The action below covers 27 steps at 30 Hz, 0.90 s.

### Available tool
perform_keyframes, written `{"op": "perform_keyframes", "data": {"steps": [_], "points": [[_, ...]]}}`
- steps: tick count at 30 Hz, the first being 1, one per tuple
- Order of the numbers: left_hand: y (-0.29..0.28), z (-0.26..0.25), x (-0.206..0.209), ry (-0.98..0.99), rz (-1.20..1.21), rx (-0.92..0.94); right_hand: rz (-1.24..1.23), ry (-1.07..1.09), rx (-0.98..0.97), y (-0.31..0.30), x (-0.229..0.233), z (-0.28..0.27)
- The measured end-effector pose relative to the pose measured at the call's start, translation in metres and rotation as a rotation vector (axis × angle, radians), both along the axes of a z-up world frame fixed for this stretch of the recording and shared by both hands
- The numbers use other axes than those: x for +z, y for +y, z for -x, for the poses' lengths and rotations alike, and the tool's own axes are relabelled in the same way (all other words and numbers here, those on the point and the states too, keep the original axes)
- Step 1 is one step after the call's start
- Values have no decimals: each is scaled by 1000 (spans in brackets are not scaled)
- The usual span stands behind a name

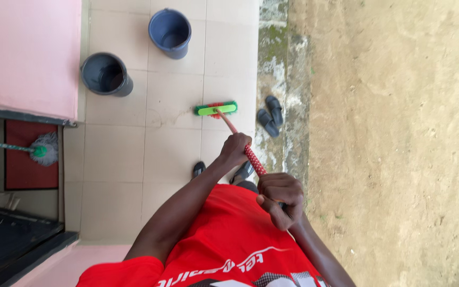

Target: The person sweeps a tiled outdoor area using a broom, moving debris towards a corner and then lifting the broom away from the surface.

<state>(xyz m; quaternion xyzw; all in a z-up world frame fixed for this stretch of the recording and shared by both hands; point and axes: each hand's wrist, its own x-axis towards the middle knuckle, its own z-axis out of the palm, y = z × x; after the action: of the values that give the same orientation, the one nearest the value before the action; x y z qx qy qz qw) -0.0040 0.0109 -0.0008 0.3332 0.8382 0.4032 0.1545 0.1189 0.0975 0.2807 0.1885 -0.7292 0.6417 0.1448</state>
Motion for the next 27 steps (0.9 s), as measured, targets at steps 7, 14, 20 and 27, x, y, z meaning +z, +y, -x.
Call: {"op": "perform_keyframes", "data": {"steps": [7,14,20,27], "points": [[56,-10,49,30,-50,-51,68,5,-69,59,32,-14],[100,-37,67,-53,37,-191,100,-35,-151,104,39,-23],[124,-56,43,-95,86,-233,127,-22,-144,136,18,-30],[147,-33,2,39,4,-175,55,71,-45,166,-17,-32]]}}
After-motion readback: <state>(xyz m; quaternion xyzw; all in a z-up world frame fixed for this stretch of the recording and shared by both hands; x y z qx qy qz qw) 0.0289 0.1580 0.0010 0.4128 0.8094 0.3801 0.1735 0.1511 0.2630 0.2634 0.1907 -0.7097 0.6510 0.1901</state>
